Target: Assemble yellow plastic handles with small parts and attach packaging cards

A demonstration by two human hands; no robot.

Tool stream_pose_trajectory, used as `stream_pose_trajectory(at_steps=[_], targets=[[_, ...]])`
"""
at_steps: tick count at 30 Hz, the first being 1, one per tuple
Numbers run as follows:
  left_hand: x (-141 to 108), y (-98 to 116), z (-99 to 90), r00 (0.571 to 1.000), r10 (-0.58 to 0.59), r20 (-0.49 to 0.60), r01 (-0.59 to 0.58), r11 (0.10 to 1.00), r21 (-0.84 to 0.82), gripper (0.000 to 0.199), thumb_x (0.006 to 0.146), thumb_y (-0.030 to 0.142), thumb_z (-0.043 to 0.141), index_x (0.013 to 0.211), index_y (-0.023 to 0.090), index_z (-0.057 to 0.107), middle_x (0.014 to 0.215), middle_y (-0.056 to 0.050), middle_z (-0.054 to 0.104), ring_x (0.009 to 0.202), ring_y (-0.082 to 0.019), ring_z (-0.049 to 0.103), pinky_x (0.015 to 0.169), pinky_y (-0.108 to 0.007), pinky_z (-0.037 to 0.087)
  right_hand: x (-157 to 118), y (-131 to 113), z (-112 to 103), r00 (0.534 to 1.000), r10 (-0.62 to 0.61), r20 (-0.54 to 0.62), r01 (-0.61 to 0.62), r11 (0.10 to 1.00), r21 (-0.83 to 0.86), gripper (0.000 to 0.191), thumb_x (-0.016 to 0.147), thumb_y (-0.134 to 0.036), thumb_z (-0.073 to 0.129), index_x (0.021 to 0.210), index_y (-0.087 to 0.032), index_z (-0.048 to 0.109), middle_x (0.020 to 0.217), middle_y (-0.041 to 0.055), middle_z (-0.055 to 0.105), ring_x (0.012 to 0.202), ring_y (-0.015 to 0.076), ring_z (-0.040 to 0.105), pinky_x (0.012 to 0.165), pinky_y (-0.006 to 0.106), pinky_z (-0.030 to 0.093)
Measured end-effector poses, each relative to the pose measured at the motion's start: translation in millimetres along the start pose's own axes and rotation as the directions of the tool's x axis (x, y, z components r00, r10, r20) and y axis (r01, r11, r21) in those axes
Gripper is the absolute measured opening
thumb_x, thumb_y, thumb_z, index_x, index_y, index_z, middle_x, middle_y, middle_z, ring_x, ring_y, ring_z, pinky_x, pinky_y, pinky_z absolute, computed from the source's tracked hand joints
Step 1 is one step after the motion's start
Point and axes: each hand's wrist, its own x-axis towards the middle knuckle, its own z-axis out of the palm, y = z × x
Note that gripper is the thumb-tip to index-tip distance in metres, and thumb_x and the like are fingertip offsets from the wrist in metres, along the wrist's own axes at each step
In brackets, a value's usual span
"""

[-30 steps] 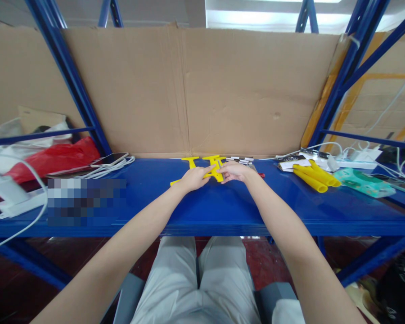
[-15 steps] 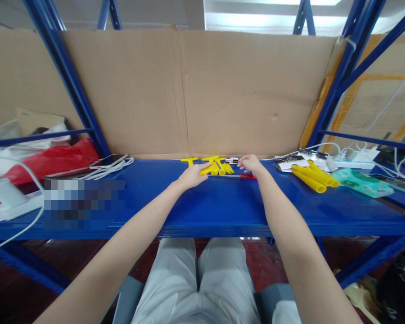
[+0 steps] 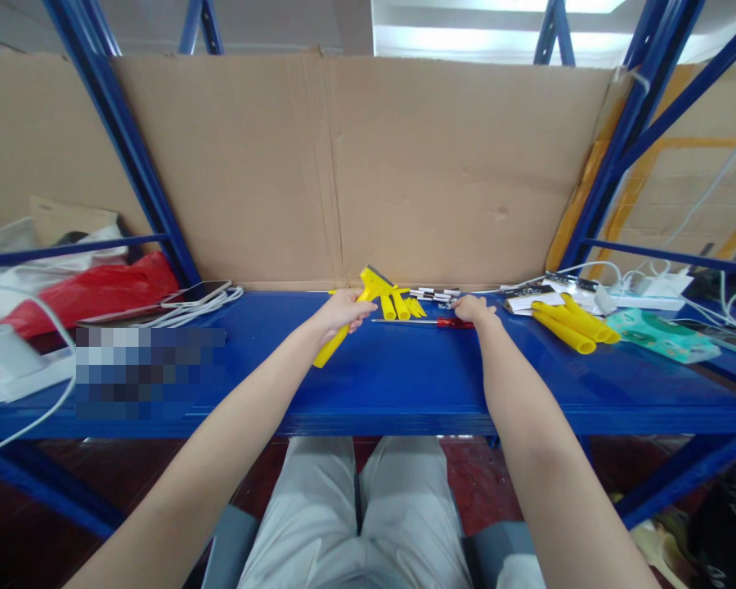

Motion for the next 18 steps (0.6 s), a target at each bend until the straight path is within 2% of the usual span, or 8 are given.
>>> stream_pose_trajectory(at_steps=[3, 8, 13, 18], targets=[[1, -1, -1.7, 0.992, -0.105, 0.069, 0.111, 0.990, -0.087, 0.020, 0.079, 0.004, 0.053, 0.066, 0.018, 0.045, 0.041, 0.011, 0.038, 0.029, -0.002, 0.030, 0.034, -0.016, 0.023, -6, -10, -6, 0.999, 0.040, 0.036, -0.039, 0.999, -0.023, 0.038, 0.083, -0.025, 0.051, 0.115, -0.037, 0.069, 0.137, 0.0045, 0.054, 0.127, 0.0368, 0.042, 0.100, 0.061, 0.034], [2, -2, -2.1, 0.969, -0.196, 0.148, 0.220, 0.961, -0.169, 0.020, 0.083, 0.007, 0.051, 0.070, 0.019, 0.044, 0.041, 0.011, 0.038, 0.030, -0.002, 0.030, 0.034, -0.015, 0.021, -10, -19, -8, 0.999, 0.032, 0.043, -0.028, 0.997, -0.077, 0.040, 0.083, -0.022, 0.049, 0.115, -0.034, 0.068, 0.140, 0.0045, 0.051, 0.129, 0.0357, 0.038, 0.102, 0.061, 0.030], [3, -4, -1.8, 0.956, -0.211, 0.205, 0.254, 0.945, -0.208, 0.014, 0.083, 0.009, 0.055, 0.075, 0.018, 0.048, 0.044, 0.011, 0.040, 0.031, -0.002, 0.030, 0.033, -0.013, 0.022, -11, -21, -9, 0.997, 0.031, 0.069, -0.023, 0.994, -0.108, 0.038, 0.084, -0.022, 0.048, 0.115, -0.032, 0.069, 0.141, 0.0051, 0.049, 0.132, 0.0343, 0.035, 0.105, 0.061, 0.025], [4, -5, -2.0, 0.948, -0.221, 0.231, 0.270, 0.940, -0.210, 0.018, 0.080, 0.012, 0.063, 0.074, 0.018, 0.047, 0.043, 0.011, 0.040, 0.031, -0.002, 0.030, 0.033, -0.013, 0.023, -10, -22, -8, 0.999, 0.028, 0.043, -0.024, 0.994, -0.106, 0.035, 0.082, -0.021, 0.052, 0.109, -0.031, 0.071, 0.135, 0.0071, 0.055, 0.129, 0.0341, 0.040, 0.103, 0.059, 0.029]])
